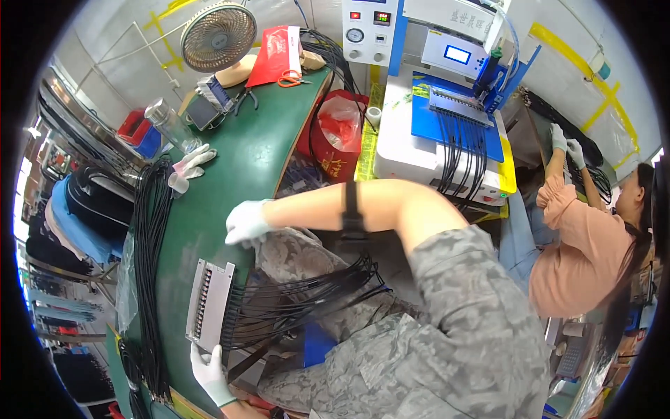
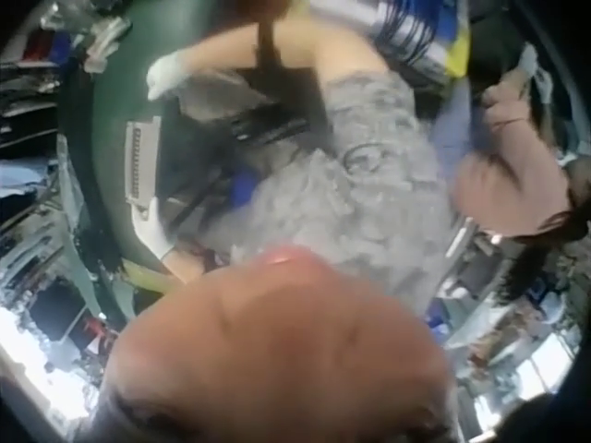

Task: Placing individual black cables into a metal fixture for organization or assembly.

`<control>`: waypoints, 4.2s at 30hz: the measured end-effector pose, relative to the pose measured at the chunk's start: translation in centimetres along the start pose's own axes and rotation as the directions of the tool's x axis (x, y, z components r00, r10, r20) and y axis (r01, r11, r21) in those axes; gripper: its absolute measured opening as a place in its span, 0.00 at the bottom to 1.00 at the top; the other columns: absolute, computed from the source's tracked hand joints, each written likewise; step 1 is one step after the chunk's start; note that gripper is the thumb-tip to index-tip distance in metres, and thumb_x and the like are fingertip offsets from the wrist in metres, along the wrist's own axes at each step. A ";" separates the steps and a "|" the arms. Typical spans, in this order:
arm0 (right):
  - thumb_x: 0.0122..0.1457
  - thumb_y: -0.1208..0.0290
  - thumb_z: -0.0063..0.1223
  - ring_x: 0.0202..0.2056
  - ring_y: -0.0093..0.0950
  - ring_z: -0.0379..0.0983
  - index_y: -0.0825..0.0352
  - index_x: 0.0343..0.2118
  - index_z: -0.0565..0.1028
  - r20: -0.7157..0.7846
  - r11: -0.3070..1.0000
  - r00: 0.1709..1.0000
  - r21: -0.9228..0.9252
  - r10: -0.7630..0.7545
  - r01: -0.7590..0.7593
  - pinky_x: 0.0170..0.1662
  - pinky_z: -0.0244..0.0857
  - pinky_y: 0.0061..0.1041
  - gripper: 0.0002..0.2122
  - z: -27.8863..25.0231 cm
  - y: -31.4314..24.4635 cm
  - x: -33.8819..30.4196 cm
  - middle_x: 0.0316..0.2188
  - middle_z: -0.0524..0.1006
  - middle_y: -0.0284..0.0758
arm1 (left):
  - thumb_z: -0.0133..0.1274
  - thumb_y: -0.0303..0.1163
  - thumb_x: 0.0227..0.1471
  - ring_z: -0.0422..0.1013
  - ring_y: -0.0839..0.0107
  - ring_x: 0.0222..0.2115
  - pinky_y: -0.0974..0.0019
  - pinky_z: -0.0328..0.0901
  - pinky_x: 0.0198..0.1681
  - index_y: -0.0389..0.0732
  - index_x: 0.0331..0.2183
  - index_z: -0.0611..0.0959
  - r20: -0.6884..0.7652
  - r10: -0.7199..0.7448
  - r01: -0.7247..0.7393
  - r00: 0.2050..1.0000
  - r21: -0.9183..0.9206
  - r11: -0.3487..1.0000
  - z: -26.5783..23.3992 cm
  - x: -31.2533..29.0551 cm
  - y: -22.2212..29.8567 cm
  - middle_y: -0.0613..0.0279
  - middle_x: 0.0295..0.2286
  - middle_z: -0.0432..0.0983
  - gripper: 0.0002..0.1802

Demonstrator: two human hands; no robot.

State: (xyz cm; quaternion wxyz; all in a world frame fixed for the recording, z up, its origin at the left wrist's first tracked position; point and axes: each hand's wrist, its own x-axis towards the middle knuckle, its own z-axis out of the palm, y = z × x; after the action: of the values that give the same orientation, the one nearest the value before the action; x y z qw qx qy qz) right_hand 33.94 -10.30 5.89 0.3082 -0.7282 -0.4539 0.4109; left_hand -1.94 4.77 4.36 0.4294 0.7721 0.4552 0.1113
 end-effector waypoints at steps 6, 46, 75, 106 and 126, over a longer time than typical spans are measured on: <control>0.54 0.59 0.51 0.20 0.27 0.76 0.70 0.27 0.78 0.142 0.964 0.980 -0.247 0.139 -0.100 0.23 0.70 0.26 0.15 4.2 -3.3 6.9 0.21 0.80 0.36 | 0.63 0.29 0.44 0.58 0.81 0.18 0.74 0.57 0.22 0.31 0.54 0.70 -0.183 0.178 -0.149 0.967 0.161 0.976 1.1 0.6 -3.8 0.72 0.17 0.62 0.35; 0.63 0.56 0.45 0.52 0.34 0.68 0.72 0.57 0.62 0.693 0.544 0.720 0.589 0.041 -0.597 0.53 0.64 0.34 0.26 11.2 3.9 0.1 0.53 0.69 0.43 | 0.62 0.58 0.36 0.51 0.48 0.61 0.42 0.37 0.64 0.46 0.57 0.68 -0.152 0.470 -0.303 0.869 0.589 0.749 -1.2 -0.5 -4.0 0.46 0.57 0.59 0.49; 0.68 0.55 0.33 0.08 0.16 0.44 0.57 0.51 0.69 0.638 0.244 0.743 0.768 -0.203 -0.593 0.10 0.42 0.18 0.17 17.3 2.3 -0.6 0.13 0.55 0.23 | 0.61 0.62 0.34 0.50 0.53 0.61 0.41 0.33 0.64 0.48 0.59 0.64 -0.102 0.465 -0.324 0.879 0.589 0.741 -0.8 0.0 -4.5 0.49 0.57 0.59 0.53; 0.58 0.64 0.53 0.16 0.25 0.68 0.66 0.44 0.71 0.416 0.768 0.888 0.629 -0.195 -0.126 0.20 0.63 0.23 0.14 16.0 -3.9 -9.7 0.20 0.73 0.34 | 0.55 0.38 0.55 0.70 0.74 0.37 0.70 0.65 0.43 0.36 0.42 0.78 0.351 0.440 0.173 0.827 -0.903 0.393 5.7 -7.3 7.8 0.62 0.37 0.75 0.17; 0.40 0.74 0.59 0.38 0.41 0.68 0.63 0.33 0.72 0.105 0.008 0.559 -0.981 -0.822 0.196 0.47 0.59 0.39 0.14 -6.4 -20.1 8.5 0.31 0.71 0.40 | 0.51 0.50 0.57 0.73 0.63 0.30 0.53 0.64 0.51 0.41 0.32 0.79 -0.272 -0.384 -0.325 0.883 -0.942 -0.081 -16.2 0.7 -5.0 0.65 0.23 0.74 0.20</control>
State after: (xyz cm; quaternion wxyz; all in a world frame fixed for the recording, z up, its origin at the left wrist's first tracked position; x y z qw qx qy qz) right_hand 33.48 4.99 22.67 0.0541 -0.5943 -0.7403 -0.3096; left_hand -13.74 15.54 10.21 0.7321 0.1362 0.3279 0.5813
